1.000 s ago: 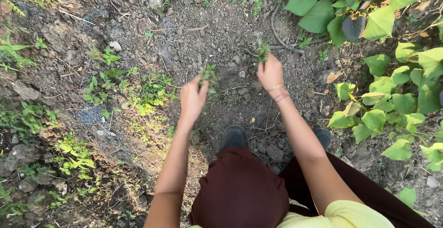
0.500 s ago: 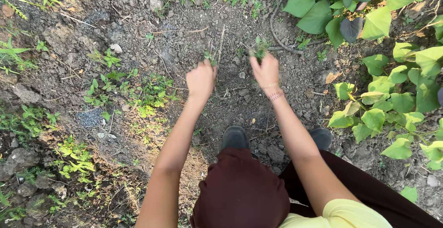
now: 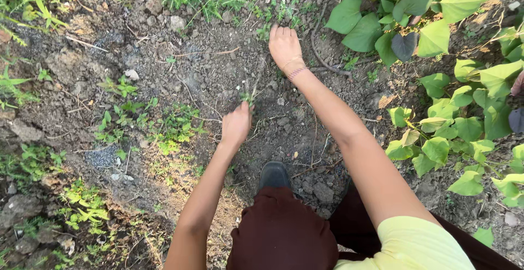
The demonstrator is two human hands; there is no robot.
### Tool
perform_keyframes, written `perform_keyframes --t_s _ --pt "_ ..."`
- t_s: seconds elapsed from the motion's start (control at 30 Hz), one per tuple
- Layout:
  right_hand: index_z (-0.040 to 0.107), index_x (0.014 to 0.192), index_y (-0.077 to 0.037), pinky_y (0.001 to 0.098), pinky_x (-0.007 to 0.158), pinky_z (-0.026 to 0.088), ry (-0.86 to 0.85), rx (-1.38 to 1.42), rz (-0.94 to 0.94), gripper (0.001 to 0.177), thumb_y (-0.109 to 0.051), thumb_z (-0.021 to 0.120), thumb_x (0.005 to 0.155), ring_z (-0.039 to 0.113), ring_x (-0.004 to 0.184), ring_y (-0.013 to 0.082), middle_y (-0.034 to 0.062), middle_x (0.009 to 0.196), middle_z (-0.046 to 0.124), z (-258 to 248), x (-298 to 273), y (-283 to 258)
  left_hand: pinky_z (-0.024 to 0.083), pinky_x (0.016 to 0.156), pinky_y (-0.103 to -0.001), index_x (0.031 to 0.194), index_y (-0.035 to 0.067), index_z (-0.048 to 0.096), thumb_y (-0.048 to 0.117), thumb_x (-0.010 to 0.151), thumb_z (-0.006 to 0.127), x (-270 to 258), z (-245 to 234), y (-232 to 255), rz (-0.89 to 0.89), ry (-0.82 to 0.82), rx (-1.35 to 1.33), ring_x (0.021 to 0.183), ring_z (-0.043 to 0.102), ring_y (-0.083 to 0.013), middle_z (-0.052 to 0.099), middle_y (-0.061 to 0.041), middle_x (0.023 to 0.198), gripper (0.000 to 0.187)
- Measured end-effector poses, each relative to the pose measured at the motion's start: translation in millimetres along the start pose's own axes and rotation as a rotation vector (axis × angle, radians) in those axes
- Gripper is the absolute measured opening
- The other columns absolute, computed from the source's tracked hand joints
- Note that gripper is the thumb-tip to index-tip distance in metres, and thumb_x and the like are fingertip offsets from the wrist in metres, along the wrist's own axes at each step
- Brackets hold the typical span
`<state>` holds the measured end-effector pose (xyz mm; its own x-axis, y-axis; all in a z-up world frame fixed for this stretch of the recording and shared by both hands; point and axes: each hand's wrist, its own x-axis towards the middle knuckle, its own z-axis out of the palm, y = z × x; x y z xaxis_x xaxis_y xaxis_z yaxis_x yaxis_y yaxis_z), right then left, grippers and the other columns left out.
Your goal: The person repeatedly pulls small weeds and grass from the soil by hand in a garden bed. They gather the removed plants into a small pile and continue clearing the area around larger leafy plants.
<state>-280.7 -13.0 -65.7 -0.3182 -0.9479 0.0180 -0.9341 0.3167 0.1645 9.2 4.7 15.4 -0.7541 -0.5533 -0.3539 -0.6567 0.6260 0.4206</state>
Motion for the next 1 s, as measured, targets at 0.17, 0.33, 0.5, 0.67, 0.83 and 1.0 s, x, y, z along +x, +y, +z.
perform_keyframes --t_s 0.17,0.33,0.5,0.67,0.83,1.0 --pt "0.065 0.107 -0.003 0.0399 0.080 0.049 -0.093 -0.239 0.243 0.020 -0.016 0.054 0.097 0.064 0.086 0.0244 0.0085 0.089 0.068 35 12 18 0.054 0.048 -0.047 0.106 0.002 0.056 0.025 0.108 0.050 -23 -44 20 -0.087 0.054 -0.199 0.056 0.068 -0.0347 0.070 -0.020 0.083 0.024" --pt "0.063 0.104 -0.007 0.0408 0.086 0.051 0.006 -0.042 0.142 0.016 -0.014 0.054 0.092 0.065 0.090 0.0265 0.0110 0.092 0.068 23 -15 36 0.054 0.050 -0.048 0.104 0.001 0.056 0.024 0.106 0.055 -2 -87 56 0.019 0.210 -0.293 0.059 0.067 -0.0360 0.070 -0.020 0.084 0.023" --pt "0.061 0.105 -0.003 0.0414 0.087 0.053 -0.019 0.319 0.006 0.019 -0.008 0.051 0.090 0.066 0.092 0.0293 0.0144 0.094 0.068 -19 -39 26 0.053 0.056 -0.050 0.102 0.003 0.057 0.027 0.107 0.057 49 -114 81 0.076 0.342 -0.263 0.065 0.068 -0.0387 0.069 -0.018 0.082 0.025" --pt "0.062 0.115 0.001 0.0396 0.084 0.051 -0.042 0.179 0.052 0.020 -0.008 0.053 0.100 0.064 0.091 0.0286 0.0143 0.094 0.068 -8 -3 54 0.053 0.054 -0.048 0.102 0.002 0.059 0.029 0.105 0.057 53 -116 91 -0.006 0.257 -0.309 0.061 0.068 -0.0373 0.071 -0.018 0.081 0.027" --pt "0.065 0.103 -0.001 0.0381 0.088 0.049 -0.091 -0.289 0.073 0.023 -0.017 0.055 0.093 0.064 0.090 0.0242 0.0110 0.090 0.069 37 23 95 0.052 0.054 -0.048 0.097 0.003 0.059 0.032 0.105 0.057 44 -105 87 -0.041 0.202 -0.301 0.062 0.069 -0.0376 0.071 -0.017 0.082 0.030" --pt "0.064 0.109 0.001 0.0420 0.085 0.052 -0.184 0.060 0.069 0.018 -0.009 0.053 0.099 0.063 0.094 0.0288 0.0162 0.094 0.067 31 3 95 0.052 0.055 -0.049 0.097 0.002 0.058 0.033 0.105 0.057 46 -94 80 -0.036 0.209 -0.271 0.063 0.069 -0.0382 0.071 -0.018 0.082 0.032"
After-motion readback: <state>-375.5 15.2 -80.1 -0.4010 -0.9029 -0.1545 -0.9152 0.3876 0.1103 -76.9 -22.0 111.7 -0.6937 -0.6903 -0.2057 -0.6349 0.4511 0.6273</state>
